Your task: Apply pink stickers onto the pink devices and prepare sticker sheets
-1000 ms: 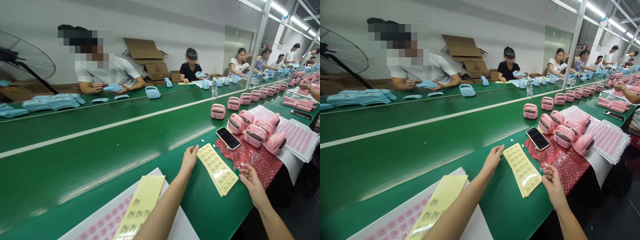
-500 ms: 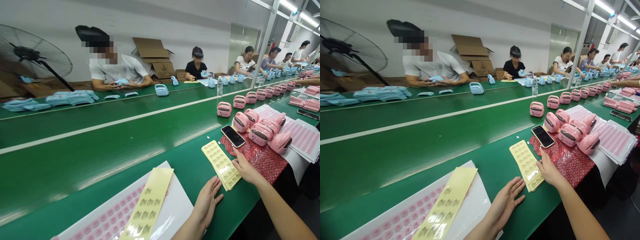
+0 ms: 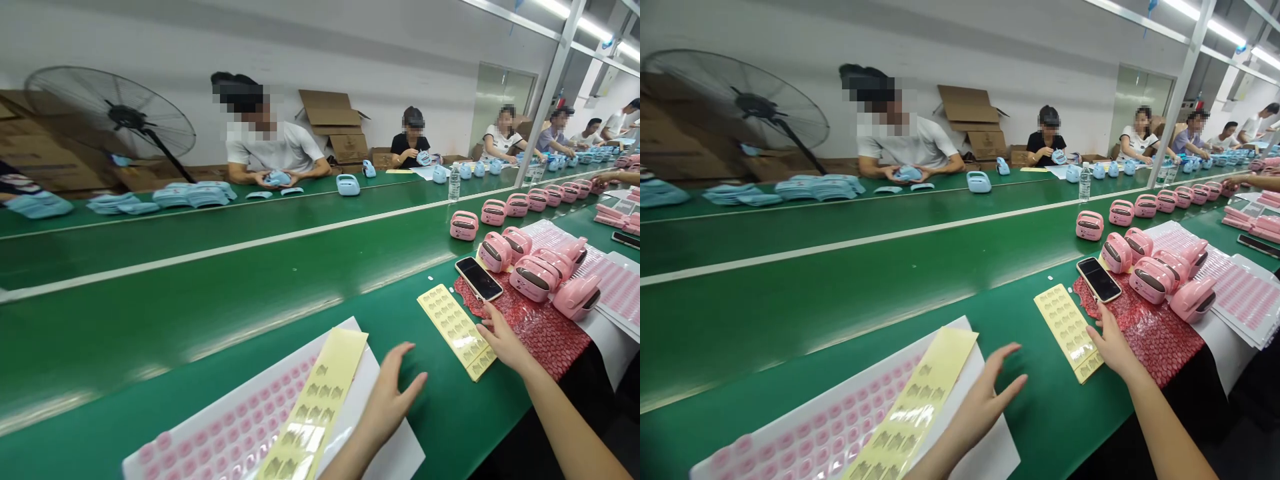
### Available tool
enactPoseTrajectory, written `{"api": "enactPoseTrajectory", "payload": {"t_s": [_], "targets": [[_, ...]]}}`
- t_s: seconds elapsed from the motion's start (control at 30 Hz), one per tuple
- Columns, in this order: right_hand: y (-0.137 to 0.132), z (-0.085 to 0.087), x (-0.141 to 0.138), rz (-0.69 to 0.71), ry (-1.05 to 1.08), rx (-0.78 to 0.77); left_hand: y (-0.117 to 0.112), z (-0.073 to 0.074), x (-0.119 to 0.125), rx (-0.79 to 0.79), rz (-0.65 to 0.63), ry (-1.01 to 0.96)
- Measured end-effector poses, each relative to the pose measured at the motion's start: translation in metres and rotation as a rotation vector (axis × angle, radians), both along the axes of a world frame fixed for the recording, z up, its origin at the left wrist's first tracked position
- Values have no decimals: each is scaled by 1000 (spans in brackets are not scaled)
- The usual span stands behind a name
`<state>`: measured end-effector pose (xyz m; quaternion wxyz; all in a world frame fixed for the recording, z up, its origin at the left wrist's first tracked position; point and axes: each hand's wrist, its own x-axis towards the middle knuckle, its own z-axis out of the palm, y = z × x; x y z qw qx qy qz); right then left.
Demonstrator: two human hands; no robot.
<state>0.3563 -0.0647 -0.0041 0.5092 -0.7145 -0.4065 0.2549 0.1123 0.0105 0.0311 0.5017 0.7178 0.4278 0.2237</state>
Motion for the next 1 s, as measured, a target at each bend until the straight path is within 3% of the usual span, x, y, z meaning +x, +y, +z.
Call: {"api": "enactPoseTrajectory", "payload": {"t_s": [0.07, 0.1, 0.2, 0.3, 0.43, 0.6, 0.83, 1.0], "targets": [[0, -4, -3, -60, 5, 43, 13, -7, -32, 428, 109, 287], [0, -7, -5, -84, 8, 65, 16, -11, -46, 536, 164, 441], [1, -16, -9, -144, 41, 130, 14, -17, -78, 584, 169, 806], [1, -26, -6, -213, 130, 190, 1, -14, -89, 518, 22, 944], [0, -32, 3, -303, 250, 255, -11, -6, -85, 471, -169, 884], [-2, -31, 7, -280, 251, 269, -19, 1, -72, 458, -439, 655], [-1, -32, 4, -259, 161, 265, -29, 1, -41, 482, -448, 588], [0, -30, 5, -246, 154, 264, -33, -4, -18, 473, -373, 531]]}}
